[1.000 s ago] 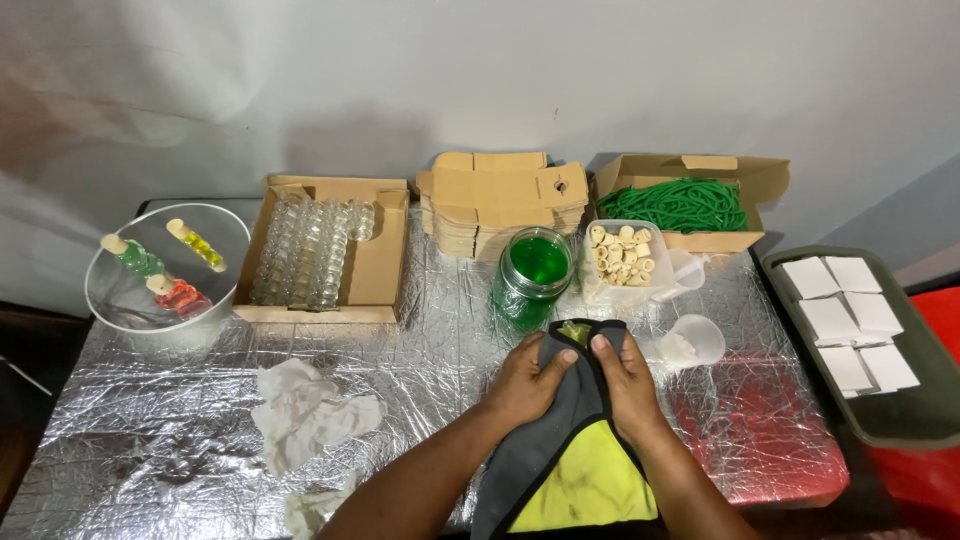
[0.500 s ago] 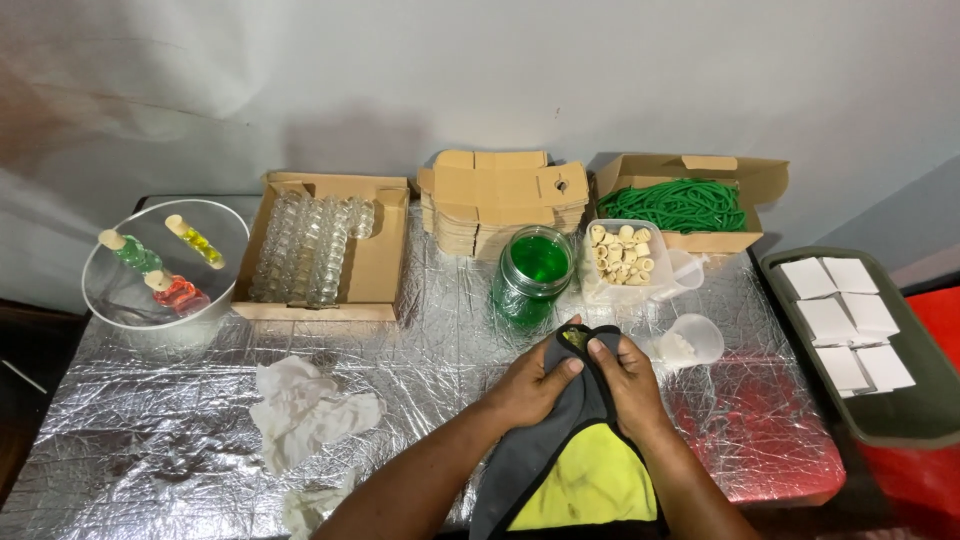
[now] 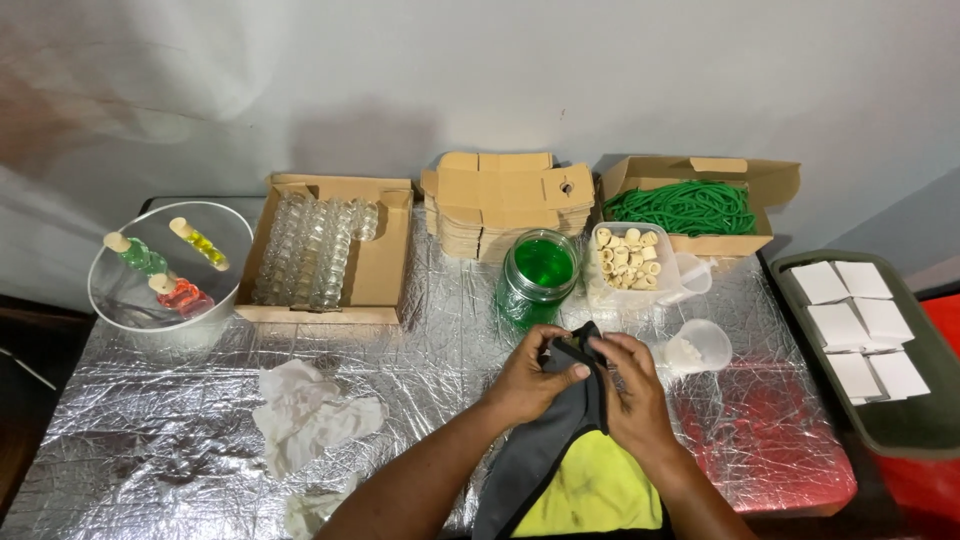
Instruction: Preparing a workspace by folding a box and wiping a cloth, then filling a perfume bottle with liquid using a syringe and capping it.
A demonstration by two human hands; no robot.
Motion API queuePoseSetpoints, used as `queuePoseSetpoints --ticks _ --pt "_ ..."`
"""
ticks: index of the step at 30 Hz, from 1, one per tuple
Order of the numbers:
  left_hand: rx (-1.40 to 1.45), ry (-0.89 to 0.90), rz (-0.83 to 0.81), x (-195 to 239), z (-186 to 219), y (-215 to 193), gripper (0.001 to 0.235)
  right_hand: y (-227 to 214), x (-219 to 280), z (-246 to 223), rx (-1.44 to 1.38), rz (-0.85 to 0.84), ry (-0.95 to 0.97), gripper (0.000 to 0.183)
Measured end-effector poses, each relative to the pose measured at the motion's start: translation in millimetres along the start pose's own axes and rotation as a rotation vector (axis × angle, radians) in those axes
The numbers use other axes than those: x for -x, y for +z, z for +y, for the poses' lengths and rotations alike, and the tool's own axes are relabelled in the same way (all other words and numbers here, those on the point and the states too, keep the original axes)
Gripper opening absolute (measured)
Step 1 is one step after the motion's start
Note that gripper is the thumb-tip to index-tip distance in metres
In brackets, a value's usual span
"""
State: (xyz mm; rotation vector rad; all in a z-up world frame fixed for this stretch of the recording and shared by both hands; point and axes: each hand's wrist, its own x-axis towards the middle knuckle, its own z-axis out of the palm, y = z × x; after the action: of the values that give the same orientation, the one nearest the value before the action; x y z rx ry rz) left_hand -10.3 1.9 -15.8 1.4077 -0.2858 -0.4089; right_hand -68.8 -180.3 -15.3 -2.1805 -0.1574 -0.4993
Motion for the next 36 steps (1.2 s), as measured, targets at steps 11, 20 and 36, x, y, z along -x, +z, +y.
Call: queuePoseSetpoints --ticks 11,20,36 --pt "-0.003 0.014 -0.014 -3 -9 -2 0.048 -11 1 1 0.161 -0.141 -0.183 0.06" --pt "-0.082 -0.05 -0.08 1 -2 -4 0.026 -19 -1 9 0.132 -0.2 -0.004 0.05" --pt "-0.492 0.074 0.405 27 51 -19 0.037 -35 -9 9 0.118 0.158 -0.097 0.034"
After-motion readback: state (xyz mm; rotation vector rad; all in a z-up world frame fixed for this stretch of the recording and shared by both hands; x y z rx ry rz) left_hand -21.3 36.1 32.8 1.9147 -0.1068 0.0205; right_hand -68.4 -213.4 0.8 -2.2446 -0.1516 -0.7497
